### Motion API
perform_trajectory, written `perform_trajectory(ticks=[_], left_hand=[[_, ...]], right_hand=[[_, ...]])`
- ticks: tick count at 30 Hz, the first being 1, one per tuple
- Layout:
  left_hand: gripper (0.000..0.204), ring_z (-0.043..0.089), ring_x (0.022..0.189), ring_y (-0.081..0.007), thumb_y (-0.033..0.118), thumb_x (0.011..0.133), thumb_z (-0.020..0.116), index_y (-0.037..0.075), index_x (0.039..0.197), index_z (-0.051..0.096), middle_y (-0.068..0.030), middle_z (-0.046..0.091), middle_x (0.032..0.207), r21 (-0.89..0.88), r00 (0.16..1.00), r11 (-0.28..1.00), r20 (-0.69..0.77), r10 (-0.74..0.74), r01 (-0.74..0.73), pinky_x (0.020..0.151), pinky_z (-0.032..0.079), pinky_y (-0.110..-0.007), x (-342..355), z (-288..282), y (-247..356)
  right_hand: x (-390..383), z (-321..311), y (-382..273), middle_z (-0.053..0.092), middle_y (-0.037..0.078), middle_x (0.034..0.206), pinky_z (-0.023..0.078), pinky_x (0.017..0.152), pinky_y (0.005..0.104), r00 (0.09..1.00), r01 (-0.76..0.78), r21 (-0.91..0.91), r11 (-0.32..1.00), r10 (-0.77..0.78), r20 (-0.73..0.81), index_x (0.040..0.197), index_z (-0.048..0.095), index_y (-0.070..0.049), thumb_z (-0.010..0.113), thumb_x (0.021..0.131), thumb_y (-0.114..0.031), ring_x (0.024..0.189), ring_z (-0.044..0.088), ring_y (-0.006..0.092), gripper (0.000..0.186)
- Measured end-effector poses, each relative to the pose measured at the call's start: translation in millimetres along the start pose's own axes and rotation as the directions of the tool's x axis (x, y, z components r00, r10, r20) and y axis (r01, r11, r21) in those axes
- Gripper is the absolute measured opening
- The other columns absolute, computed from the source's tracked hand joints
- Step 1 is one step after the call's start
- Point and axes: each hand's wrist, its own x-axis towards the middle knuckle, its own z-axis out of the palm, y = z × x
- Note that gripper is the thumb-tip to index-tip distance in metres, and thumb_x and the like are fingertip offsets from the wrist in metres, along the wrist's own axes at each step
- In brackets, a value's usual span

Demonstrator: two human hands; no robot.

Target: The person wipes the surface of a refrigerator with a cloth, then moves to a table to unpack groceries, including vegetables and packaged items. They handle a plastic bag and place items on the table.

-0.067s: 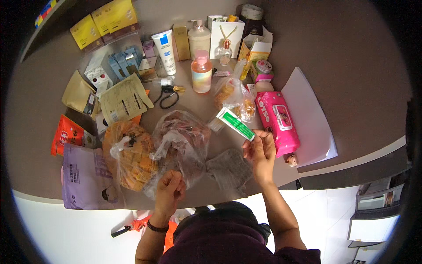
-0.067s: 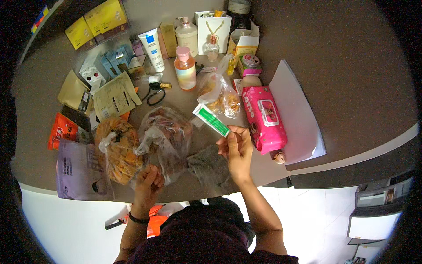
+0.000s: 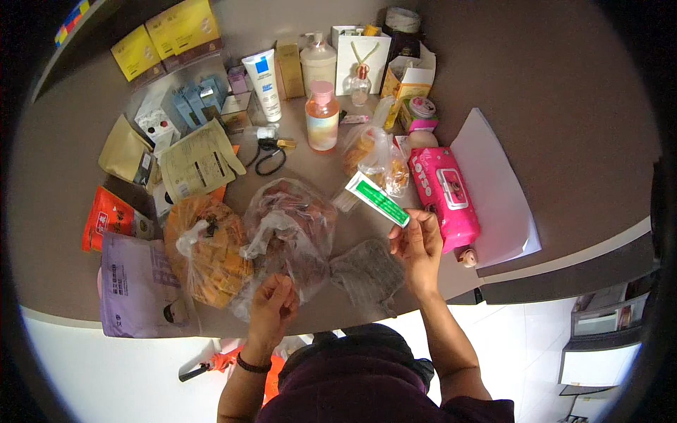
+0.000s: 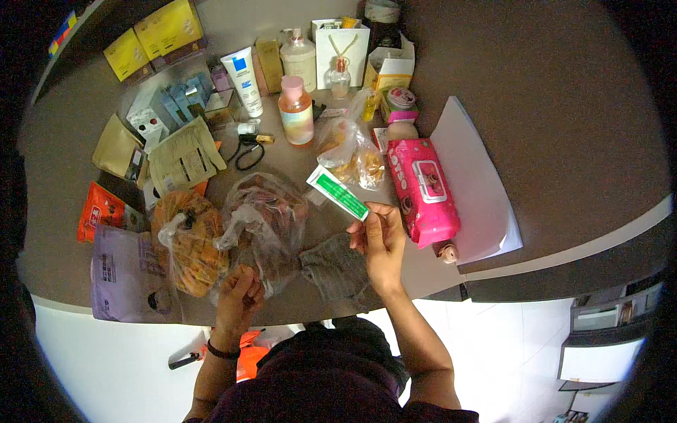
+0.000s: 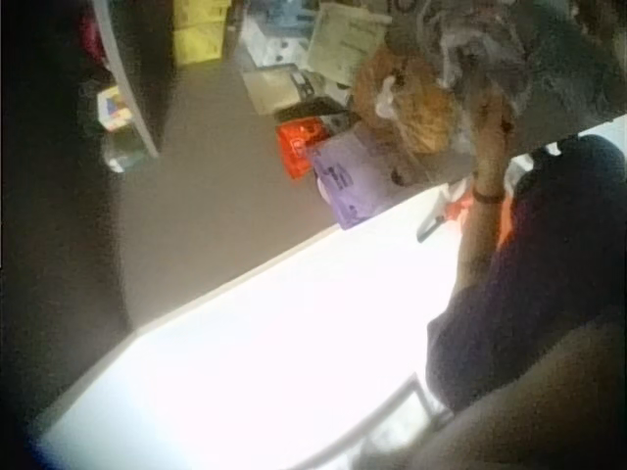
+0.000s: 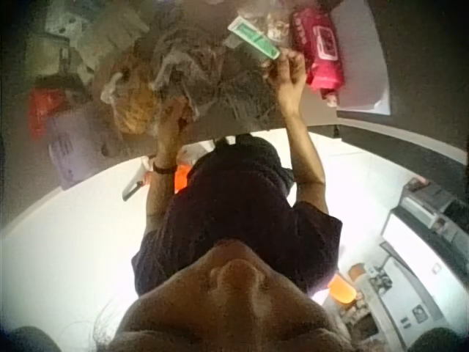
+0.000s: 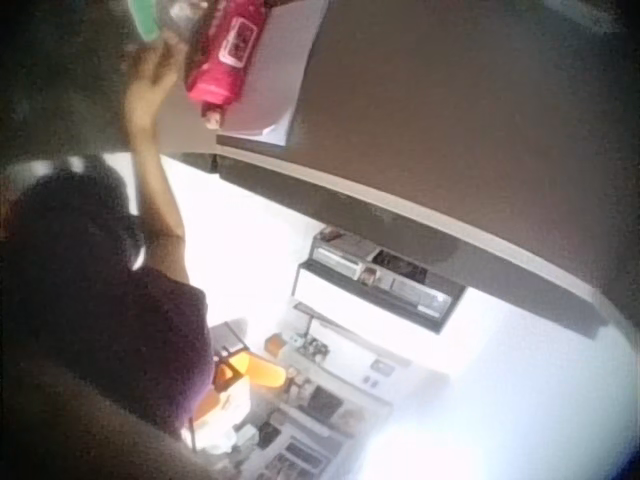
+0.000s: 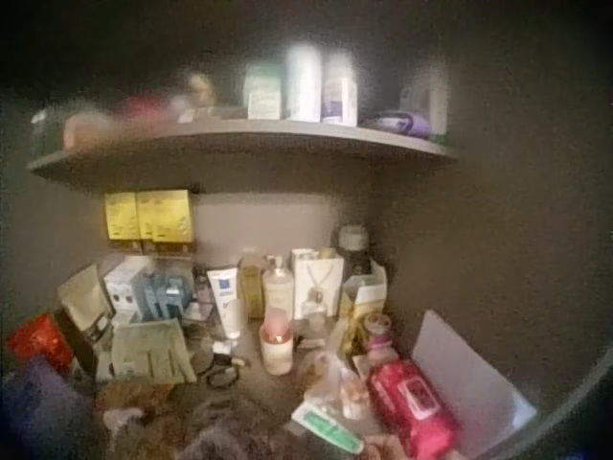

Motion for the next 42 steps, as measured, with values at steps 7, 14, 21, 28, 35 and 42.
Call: perform_trajectory(ticks=[7,14,21,28,35,42], left_hand=[[0.022,0.037,0.055,-0.0053,0.022,0.095,0.055,0.013,0.077,0.048,0.0051,0.039,0.063,-0.011,0.999,0.999,0.016,-0.034,0.034,0.045,0.026,-0.02,4,4,-2],[0.018,0.036,0.052,-0.0035,0.023,0.095,0.057,0.01,0.082,0.054,0.0051,0.043,0.063,0.114,0.989,0.989,0.125,0.075,-0.09,0.044,0.026,-0.02,9,12,-2],[0.02,0.035,0.052,-0.0032,0.024,0.097,0.054,0.007,0.088,0.058,0.0056,0.041,0.063,0.148,0.985,0.984,0.153,0.074,-0.097,0.043,0.026,-0.02,12,17,1],[0.035,0.034,0.055,-0.0033,0.036,0.1,0.043,0.005,0.093,0.058,0.0062,0.036,0.063,0.189,0.984,0.976,0.163,0.072,-0.103,0.046,0.027,-0.019,12,31,16],[0.037,0.033,0.052,-0.0033,0.036,0.1,0.042,0.003,0.094,0.057,0.0052,0.036,0.062,0.133,0.957,0.976,0.259,0.133,-0.172,0.045,0.028,-0.02,22,44,30],[0.026,0.033,0.048,-0.0017,0.024,0.1,0.046,0.002,0.094,0.058,0.0057,0.038,0.057,0.277,0.935,0.92,0.298,0.193,-0.278,0.042,0.028,-0.019,24,46,24]], right_hand=[[0,-13,-4,0.06,0.004,0.082,0.043,0.06,0.0219,0.998,-0.05,0.144,0.988,0.043,0.051,0.116,0.05,-0.006,0.044,0.1,-0.028,0.065,0.052,0.0099,0.028],[-3,-7,-6,0.061,0.004,0.085,0.042,0.063,0.0215,0.994,-0.067,0.154,0.986,0.053,0.095,0.117,0.049,-0.006,0.045,0.099,-0.029,0.069,0.052,0.0094,0.029],[-2,-2,-7,0.062,0.006,0.087,0.041,0.062,0.0215,0.988,-0.066,0.131,0.989,0.046,0.149,0.117,0.046,-0.006,0.045,0.1,-0.027,0.069,0.053,0.0099,0.027],[-3,2,-8,0.063,0.008,0.089,0.044,0.065,0.0241,0.971,-0.055,0.149,0.987,0.018,0.238,0.115,0.047,-0.004,0.047,0.099,-0.018,0.073,0.055,0.0117,0.022],[-9,5,-6,0.06,0.015,0.105,0.05,0.071,0.0297,0.924,0.111,0.044,0.993,-0.119,0.363,0.109,0.054,0.0,0.052,0.095,-0.01,0.083,0.061,0.0173,0.017],[-14,4,-10,0.06,0.011,0.104,0.049,0.077,0.0283,0.916,0.136,0.041,0.99,-0.142,0.376,0.112,0.054,0.002,0.051,0.095,-0.007,0.085,0.059,0.015,0.019]])
